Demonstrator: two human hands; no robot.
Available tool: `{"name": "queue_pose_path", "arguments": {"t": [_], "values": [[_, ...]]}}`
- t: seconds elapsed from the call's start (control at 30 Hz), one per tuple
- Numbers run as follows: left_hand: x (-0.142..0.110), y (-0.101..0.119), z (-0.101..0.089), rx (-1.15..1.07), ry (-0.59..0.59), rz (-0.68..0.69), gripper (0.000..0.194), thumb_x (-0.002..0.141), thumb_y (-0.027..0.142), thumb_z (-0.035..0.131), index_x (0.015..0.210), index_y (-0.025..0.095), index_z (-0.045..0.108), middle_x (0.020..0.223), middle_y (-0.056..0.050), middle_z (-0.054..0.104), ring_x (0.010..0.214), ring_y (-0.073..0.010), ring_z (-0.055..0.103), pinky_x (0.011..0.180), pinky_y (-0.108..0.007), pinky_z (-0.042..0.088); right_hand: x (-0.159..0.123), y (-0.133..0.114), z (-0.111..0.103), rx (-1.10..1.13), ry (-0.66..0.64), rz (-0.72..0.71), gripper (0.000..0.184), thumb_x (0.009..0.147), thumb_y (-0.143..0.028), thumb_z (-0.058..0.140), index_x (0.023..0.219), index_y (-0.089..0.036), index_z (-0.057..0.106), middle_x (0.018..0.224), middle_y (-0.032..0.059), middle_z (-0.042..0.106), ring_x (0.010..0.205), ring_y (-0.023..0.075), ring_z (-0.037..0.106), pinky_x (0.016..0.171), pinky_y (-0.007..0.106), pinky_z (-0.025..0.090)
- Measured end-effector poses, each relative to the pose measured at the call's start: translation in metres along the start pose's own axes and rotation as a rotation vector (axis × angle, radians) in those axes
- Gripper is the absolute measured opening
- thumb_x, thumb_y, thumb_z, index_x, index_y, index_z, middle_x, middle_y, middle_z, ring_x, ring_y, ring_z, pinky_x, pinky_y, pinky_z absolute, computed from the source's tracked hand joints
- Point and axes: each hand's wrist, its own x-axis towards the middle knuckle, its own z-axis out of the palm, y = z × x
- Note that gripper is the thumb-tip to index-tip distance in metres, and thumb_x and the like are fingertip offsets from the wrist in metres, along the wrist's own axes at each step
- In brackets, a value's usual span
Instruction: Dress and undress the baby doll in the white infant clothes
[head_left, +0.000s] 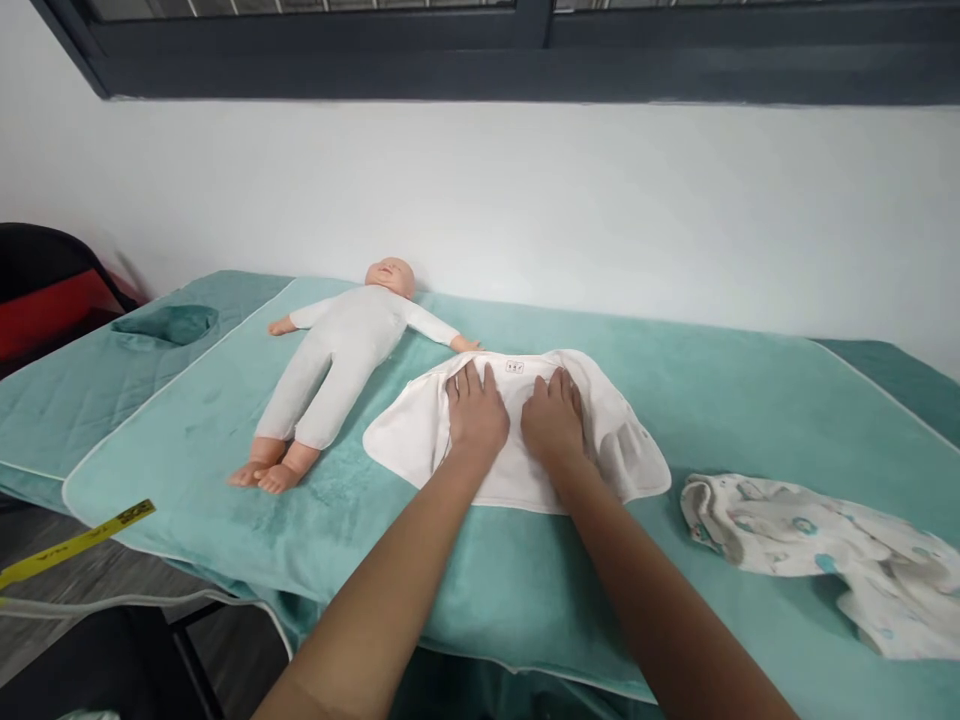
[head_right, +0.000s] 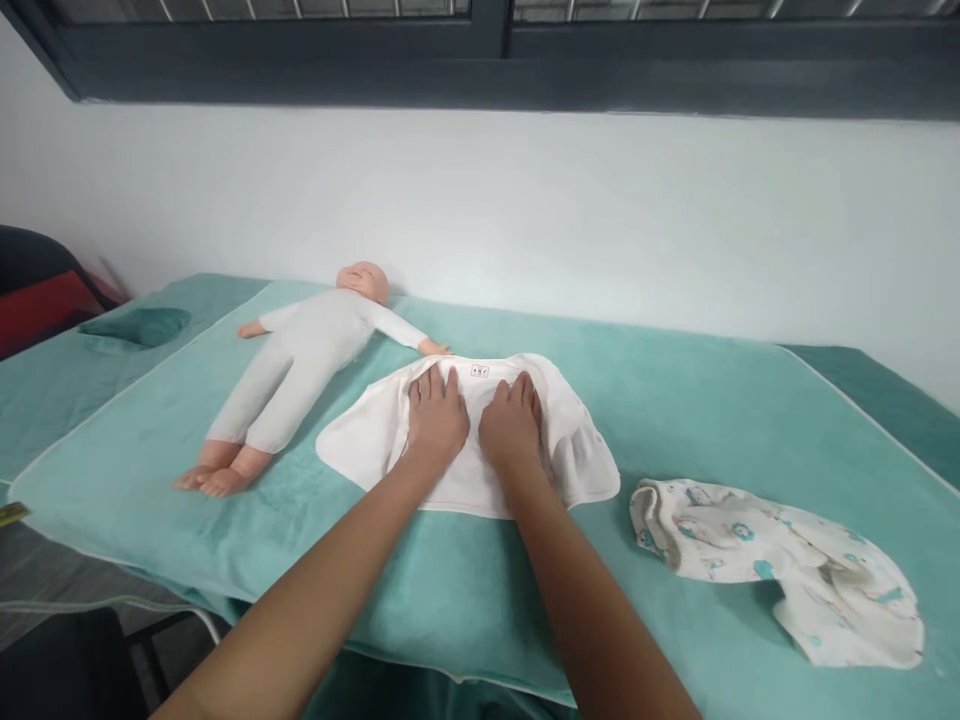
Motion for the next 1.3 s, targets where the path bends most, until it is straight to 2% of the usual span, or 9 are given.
{"name": "queue_pose_path", "arguments": {"t": [0.17,0.27,0.5,0.7,0.77,0.87,0.97,1.13,1.3], "values": [[0.003,-0.001,-0.007,-0.022,0.127,0.013,0.06,0.098,0.029,0.03,0.156,0.02,0.02,0.164,-0.015,0.015,0.147,-0.0336,0.025,0.114,-0.052,0.032,-0.001,0.001,0.0,0.059,0.107,0.032,0.065,0.092,-0.026,0.042,0.151,-0.003,0.027,0.161,0.0238,0.007,0.149,0.0346,0.015,0.116,0.047,0.026],[0.006,-0.003,-0.009,-0.01,0.137,-0.016,0.059,0.098,0.031,0.03,0.156,0.025,0.019,0.164,-0.012,0.015,0.146,-0.0334,0.028,0.112,-0.053,0.034,0.0,0.003,-0.001,0.097,0.087,0.024,0.068,0.092,-0.029,0.043,0.154,-0.008,0.022,0.163,0.0196,0.003,0.148,0.0331,0.018,0.115,0.044,0.029],[0.015,-0.014,0.001,-0.014,0.003,-0.038,0.058,0.098,0.036,0.033,0.154,0.02,0.029,0.162,-0.012,0.024,0.145,-0.0301,0.03,0.115,-0.046,0.035,0.013,0.023,0.001,0.127,-0.11,-0.004,0.066,0.096,-0.04,0.036,0.152,-0.006,0.027,0.16,0.0192,0.021,0.146,0.0325,0.025,0.116,0.044,0.029],[0.019,-0.012,0.008,-0.022,-0.043,-0.04,0.057,0.099,0.036,0.031,0.151,0.012,0.035,0.161,-0.015,0.026,0.146,-0.0289,0.03,0.119,-0.042,0.031,0.016,0.025,0.006,0.101,-0.09,-0.034,0.061,0.098,-0.038,0.034,0.147,-0.002,0.036,0.156,0.0218,0.029,0.143,0.033,0.031,0.115,0.044,0.032],[0.019,-0.011,0.008,-0.018,-0.051,-0.049,0.057,0.099,0.036,0.029,0.15,0.01,0.037,0.16,-0.017,0.026,0.146,-0.0292,0.029,0.119,-0.042,0.031,0.015,0.023,0.007,0.072,-0.062,-0.105,0.055,0.098,-0.031,0.032,0.144,0.0,0.041,0.155,0.0228,0.032,0.143,0.0317,0.032,0.115,0.043,0.031],[0.017,-0.011,0.005,-0.018,-0.071,-0.052,0.057,0.099,0.036,0.028,0.149,0.009,0.038,0.16,-0.018,0.025,0.147,-0.0304,0.028,0.117,-0.044,0.032,0.012,0.021,0.005,0.031,-0.067,-0.315,0.049,0.096,-0.016,0.029,0.138,-0.003,0.051,0.151,0.0196,0.04,0.143,0.0262,0.035,0.118,0.041,0.027],[0.012,-0.014,0.0,-0.022,-0.089,-0.01,0.057,0.099,0.037,0.029,0.149,0.011,0.039,0.161,-0.016,0.023,0.148,-0.0304,0.026,0.117,-0.045,0.033,0.007,0.021,0.003,0.03,-0.112,-0.446,0.048,0.098,-0.019,0.027,0.138,-0.008,0.053,0.15,0.0148,0.044,0.143,0.0234,0.036,0.118,0.041,0.026],[-0.008,-0.023,-0.006,-0.012,-0.118,0.095,0.056,0.098,0.037,0.032,0.148,0.013,0.04,0.161,-0.013,0.025,0.149,-0.03,0.024,0.118,-0.046,0.031,-0.009,0.02,-0.003,0.026,-0.145,-0.377,0.057,0.101,-0.04,0.027,0.145,-0.008,0.045,0.157,0.0146,0.031,0.148,0.0265,0.025,0.119,0.046,0.024],[-0.038,-0.029,-0.013,0.02,-0.103,0.196,0.054,0.098,0.035,0.032,0.145,0.012,0.045,0.158,-0.013,0.033,0.149,-0.0314,0.022,0.119,-0.05,0.026,-0.044,0.018,-0.01,0.011,-0.155,-0.362,0.064,0.101,-0.047,0.025,0.148,-0.007,0.04,0.158,0.0164,0.028,0.149,0.0267,0.021,0.119,0.047,0.023]]}}
